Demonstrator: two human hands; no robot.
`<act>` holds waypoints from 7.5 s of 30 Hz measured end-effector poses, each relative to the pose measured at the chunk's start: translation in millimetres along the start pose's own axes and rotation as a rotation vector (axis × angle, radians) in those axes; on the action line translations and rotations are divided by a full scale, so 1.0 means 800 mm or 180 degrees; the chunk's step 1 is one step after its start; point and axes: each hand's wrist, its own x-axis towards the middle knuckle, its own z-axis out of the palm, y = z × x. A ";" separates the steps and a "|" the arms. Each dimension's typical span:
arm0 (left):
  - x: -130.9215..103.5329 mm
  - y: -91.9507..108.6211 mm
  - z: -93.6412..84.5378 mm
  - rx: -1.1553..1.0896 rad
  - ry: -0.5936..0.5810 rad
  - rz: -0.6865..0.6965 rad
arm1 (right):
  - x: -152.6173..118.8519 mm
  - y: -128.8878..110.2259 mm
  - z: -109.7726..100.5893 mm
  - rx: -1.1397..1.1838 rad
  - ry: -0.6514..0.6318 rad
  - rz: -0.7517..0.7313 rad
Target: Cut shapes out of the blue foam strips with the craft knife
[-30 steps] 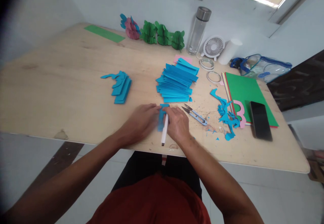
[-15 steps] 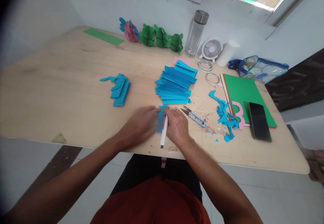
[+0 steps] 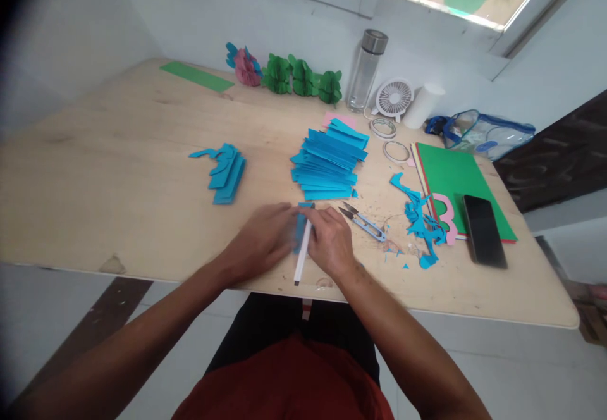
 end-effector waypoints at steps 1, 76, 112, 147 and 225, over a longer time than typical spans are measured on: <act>0.000 0.000 0.000 -0.0006 -0.0005 0.0002 | 0.000 0.000 0.000 -0.0026 -0.0030 0.0011; 0.001 0.001 -0.010 0.0239 -0.0118 0.0238 | 0.006 0.003 0.003 0.0048 0.0131 0.0244; -0.001 -0.001 -0.007 0.0107 0.0048 0.0248 | 0.001 0.003 0.003 -0.0005 -0.0104 0.0066; 0.000 -0.010 0.002 0.0076 -0.0112 0.0227 | 0.001 0.002 0.002 -0.0260 -0.0227 -0.0103; 0.002 -0.010 0.003 0.0191 -0.0178 0.0122 | -0.001 0.004 0.002 -0.0215 -0.0281 0.0039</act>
